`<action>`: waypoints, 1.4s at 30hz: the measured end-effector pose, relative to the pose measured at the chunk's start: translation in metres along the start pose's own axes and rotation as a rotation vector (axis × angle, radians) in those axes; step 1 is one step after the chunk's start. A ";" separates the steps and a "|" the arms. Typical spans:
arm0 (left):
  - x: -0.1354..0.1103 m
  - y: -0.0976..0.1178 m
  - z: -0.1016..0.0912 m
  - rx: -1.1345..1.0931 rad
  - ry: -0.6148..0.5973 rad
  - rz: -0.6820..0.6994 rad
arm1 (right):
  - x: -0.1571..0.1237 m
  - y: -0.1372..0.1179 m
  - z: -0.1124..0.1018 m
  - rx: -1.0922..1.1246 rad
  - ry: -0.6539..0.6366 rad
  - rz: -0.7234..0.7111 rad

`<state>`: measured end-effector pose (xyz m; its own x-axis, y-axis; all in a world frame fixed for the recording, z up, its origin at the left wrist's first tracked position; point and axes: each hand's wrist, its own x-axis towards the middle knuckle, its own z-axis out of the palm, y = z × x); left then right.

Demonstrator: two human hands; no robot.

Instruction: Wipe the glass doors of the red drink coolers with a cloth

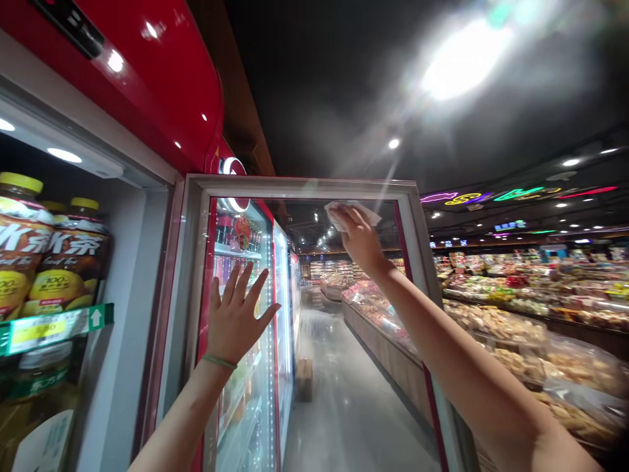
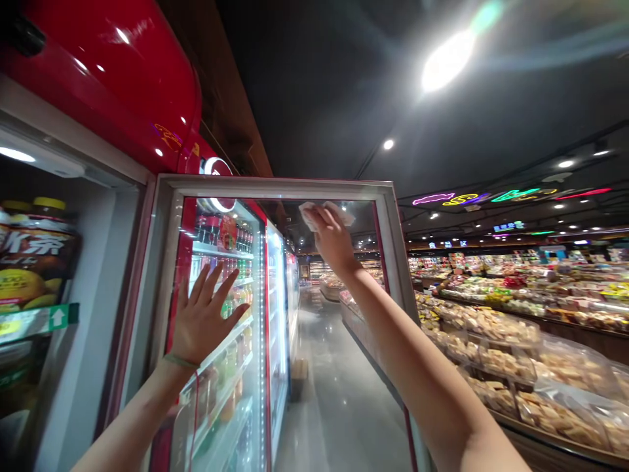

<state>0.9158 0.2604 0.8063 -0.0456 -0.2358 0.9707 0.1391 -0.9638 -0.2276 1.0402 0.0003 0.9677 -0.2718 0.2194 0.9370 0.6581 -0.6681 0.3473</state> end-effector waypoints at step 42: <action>0.003 0.005 -0.003 -0.035 -0.043 0.011 | -0.041 0.086 -0.013 -0.059 -0.023 0.273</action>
<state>0.9138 0.2547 0.8075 -0.0019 -0.2411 0.9705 0.1048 -0.9652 -0.2396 1.0984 -0.0754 0.9589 -0.0735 0.0413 0.9964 0.6622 -0.7450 0.0797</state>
